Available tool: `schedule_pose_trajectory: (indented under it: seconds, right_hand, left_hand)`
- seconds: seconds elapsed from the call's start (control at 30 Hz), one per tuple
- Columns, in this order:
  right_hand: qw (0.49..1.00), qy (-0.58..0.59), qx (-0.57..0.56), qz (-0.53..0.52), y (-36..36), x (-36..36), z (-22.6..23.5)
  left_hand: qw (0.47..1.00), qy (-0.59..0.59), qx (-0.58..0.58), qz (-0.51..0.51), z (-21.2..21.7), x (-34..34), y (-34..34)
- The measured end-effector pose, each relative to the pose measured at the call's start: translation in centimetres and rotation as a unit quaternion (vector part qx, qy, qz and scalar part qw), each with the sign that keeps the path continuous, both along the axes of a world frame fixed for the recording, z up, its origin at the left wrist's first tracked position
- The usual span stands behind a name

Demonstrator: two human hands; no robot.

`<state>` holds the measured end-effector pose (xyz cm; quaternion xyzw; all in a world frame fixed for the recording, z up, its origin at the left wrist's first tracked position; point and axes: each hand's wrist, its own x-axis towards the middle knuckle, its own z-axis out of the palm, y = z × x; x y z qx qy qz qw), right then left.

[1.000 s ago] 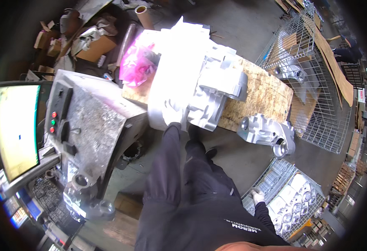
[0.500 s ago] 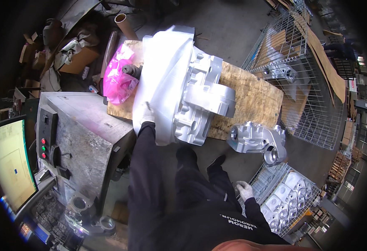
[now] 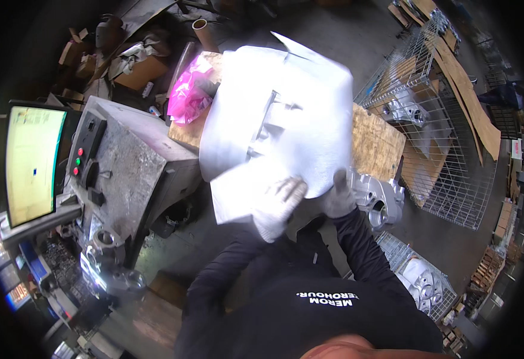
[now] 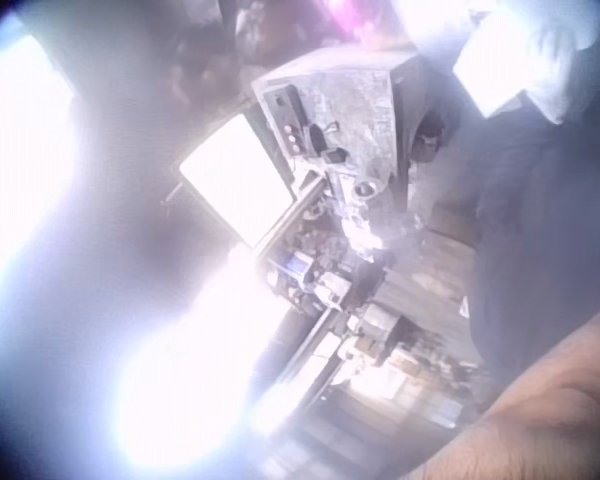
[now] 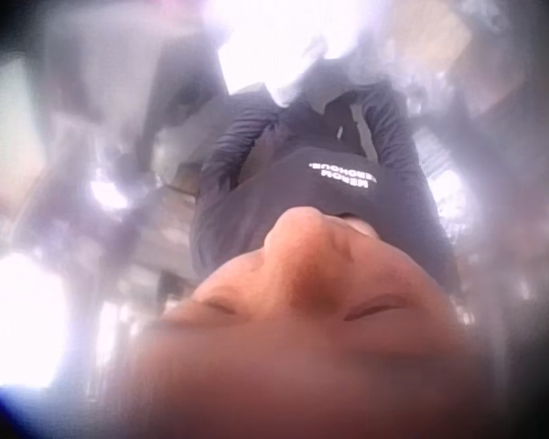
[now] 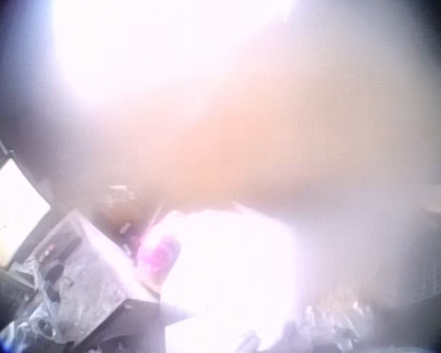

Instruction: The person wraps individual metal parts with white paper and places them into a wire mesh bin. The person repeatedly picks up parts from a wooden pallet, wraps each one, and stacks them in the bin.

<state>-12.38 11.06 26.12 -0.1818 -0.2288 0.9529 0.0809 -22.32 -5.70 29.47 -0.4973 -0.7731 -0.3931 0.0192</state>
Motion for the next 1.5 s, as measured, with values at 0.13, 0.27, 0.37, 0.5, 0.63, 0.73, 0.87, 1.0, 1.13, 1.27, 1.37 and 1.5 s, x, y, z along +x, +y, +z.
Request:
schedule_pose_trajectory:
  seconds: [0.13, 0.27, 0.37, 0.5, 0.63, 0.73, 0.87, 1.0, 1.13, 1.27, 1.37, 1.5]
  right_hand:
    - [0.883, -0.285, 0.288, -0.238, 4.3, 5.2, 4.7]
    - [0.913, -0.199, 0.098, -0.343, 9.1, 16.3, 8.3]
    - [0.860, -0.232, 0.233, -0.391, 10.8, 26.3, 7.2]
    - [0.789, -0.337, 0.248, -0.450, 11.5, 40.7, 4.4]
    - [0.740, -0.431, 0.205, -0.475, 12.1, 53.0, 0.9]
    - [0.688, -0.526, 0.190, -0.463, 11.9, 60.4, -3.1]
    - [0.731, -0.513, 0.034, -0.449, 13.6, 67.4, -10.9]
    - [0.657, -0.620, -0.012, -0.428, 19.0, 68.9, -20.9]
    - [0.636, -0.692, 0.098, -0.328, 25.8, 65.5, -28.5]
    - [0.560, -0.788, 0.257, 0.010, 31.8, 60.1, -34.1]
    - [0.364, -0.666, 0.358, 0.543, 33.5, 59.1, -34.5]
    - [0.316, -0.687, 0.387, 0.528, 34.2, 59.0, -32.3]
  left_hand:
    - [1.000, -0.017, -0.002, 0.022, 0.2, 9.7, 0.0]
    - [0.913, -0.389, -0.118, -0.032, -1.3, 22.7, 1.3]
    - [0.397, -0.890, 0.207, 0.084, -5.4, 27.6, 6.7]
    - [0.403, -0.768, 0.496, 0.038, -9.6, 27.3, 7.6]
    - [0.329, -0.797, 0.504, 0.055, -11.6, 24.2, 2.8]
    - [0.432, -0.825, 0.336, 0.141, -13.5, 23.3, 0.9]
    - [0.390, -0.840, 0.162, 0.340, -18.3, 24.8, 1.0]
    - [0.627, -0.691, -0.096, 0.347, -26.3, 26.2, 0.7]
    - [0.846, -0.242, -0.435, 0.191, -37.1, 23.4, 0.0]
    - [0.589, -0.708, 0.108, 0.374, -46.8, 20.3, -0.2]
    - [0.390, -0.857, 0.241, 0.235, -48.5, 19.1, -3.3]
    - [0.398, -0.810, 0.271, 0.334, -47.6, 18.0, -0.2]
